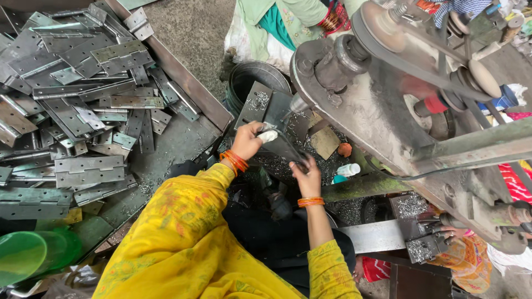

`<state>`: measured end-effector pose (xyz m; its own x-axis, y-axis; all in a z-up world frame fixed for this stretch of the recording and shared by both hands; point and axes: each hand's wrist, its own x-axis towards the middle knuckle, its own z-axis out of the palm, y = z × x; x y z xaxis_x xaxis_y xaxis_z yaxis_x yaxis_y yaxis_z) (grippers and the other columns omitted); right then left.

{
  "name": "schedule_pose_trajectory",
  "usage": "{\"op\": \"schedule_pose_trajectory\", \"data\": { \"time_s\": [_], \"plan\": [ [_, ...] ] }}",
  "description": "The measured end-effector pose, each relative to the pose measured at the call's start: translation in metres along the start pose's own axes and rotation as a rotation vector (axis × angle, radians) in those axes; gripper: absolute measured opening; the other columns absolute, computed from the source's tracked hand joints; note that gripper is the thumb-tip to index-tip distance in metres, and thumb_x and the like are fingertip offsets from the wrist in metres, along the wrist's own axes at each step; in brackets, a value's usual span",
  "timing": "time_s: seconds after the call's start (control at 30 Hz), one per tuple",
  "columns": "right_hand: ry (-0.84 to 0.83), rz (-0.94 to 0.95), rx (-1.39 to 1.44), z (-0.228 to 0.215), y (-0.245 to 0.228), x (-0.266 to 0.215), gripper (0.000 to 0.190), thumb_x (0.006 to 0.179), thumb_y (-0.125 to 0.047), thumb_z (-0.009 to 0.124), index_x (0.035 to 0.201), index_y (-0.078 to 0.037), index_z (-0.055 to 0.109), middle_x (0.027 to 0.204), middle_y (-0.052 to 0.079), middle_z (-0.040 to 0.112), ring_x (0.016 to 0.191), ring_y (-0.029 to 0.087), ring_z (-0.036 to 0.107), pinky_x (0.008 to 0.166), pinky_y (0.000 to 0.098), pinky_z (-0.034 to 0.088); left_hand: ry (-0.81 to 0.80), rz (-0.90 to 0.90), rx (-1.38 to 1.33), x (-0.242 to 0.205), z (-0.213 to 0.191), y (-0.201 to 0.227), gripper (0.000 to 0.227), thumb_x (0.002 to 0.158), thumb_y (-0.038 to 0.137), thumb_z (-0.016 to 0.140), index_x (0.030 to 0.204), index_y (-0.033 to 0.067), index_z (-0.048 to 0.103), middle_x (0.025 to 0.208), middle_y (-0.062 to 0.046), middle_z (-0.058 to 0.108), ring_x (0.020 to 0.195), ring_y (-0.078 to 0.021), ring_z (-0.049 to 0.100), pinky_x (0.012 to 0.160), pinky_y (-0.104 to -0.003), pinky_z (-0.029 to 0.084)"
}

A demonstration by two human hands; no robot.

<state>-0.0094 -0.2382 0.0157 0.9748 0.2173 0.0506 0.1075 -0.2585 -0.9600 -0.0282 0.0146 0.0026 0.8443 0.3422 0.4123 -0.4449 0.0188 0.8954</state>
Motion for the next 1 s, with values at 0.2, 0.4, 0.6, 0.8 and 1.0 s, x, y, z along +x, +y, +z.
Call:
{"op": "schedule_pose_trajectory", "data": {
  "time_s": [0.2,0.4,0.6,0.8,1.0],
  "plan": [
    [0.241,-0.237,-0.276,0.002,-0.007,0.018,0.028,0.091,-0.008,0.077,0.117,-0.002,0.07,0.109,0.015,0.078,0.093,0.02,0.073,0.079,0.0316,0.057,0.012,-0.127,0.875,0.03,0.007,-0.014,0.049,0.083,0.041,0.083,0.115,0.0058,0.072,0.119,-0.01,0.07,0.11,-0.032,0.058,0.087,-0.046,0.05],
    [-0.205,-0.391,-0.88,0.06,-0.022,0.022,0.052,0.072,-0.002,0.079,0.123,0.0,0.065,0.122,0.024,0.059,0.107,0.047,0.062,0.09,0.0481,0.053,-0.118,0.037,1.094,0.015,-0.003,0.009,0.042,0.083,0.033,0.076,0.116,0.0085,0.072,0.144,-0.009,0.057,0.129,-0.0347,0.047,0.101,-0.053,0.043],
    [-0.366,-0.376,-0.89,0.053,-0.059,-0.003,0.056,0.084,-0.022,0.079,0.132,-0.002,0.06,0.135,0.021,0.06,0.121,0.042,0.06,0.102,0.0457,0.05,-0.559,-0.02,1.25,-0.003,-0.002,0.017,0.056,0.079,0.049,0.075,0.118,0.0087,0.072,0.148,-0.007,0.052,0.146,-0.0365,0.03,0.111,-0.075,0.017],
    [-0.45,-0.157,-1.032,0.034,-0.07,-0.081,0.065,0.086,-0.037,0.076,0.14,-0.007,0.054,0.136,0.018,0.058,0.121,0.042,0.058,0.095,0.0484,0.05,-0.576,0.034,1.32,0.01,0.005,0.006,0.057,0.078,0.044,0.075,0.126,0.0143,0.07,0.146,-0.001,0.054,0.148,-0.0339,0.028,0.113,-0.079,0.011],
    [-0.408,0.252,-1.134,0.065,0.006,-0.133,0.072,0.083,-0.03,0.072,0.148,-0.022,0.044,0.138,0.013,0.055,0.112,0.04,0.064,0.092,0.0514,0.055,-0.609,-0.014,1.338,0.017,0.008,0.0,0.05,0.081,0.039,0.073,0.125,0.0139,0.071,0.147,0.001,0.054,0.148,-0.0334,0.03,0.115,-0.077,0.012]
  ]
}}
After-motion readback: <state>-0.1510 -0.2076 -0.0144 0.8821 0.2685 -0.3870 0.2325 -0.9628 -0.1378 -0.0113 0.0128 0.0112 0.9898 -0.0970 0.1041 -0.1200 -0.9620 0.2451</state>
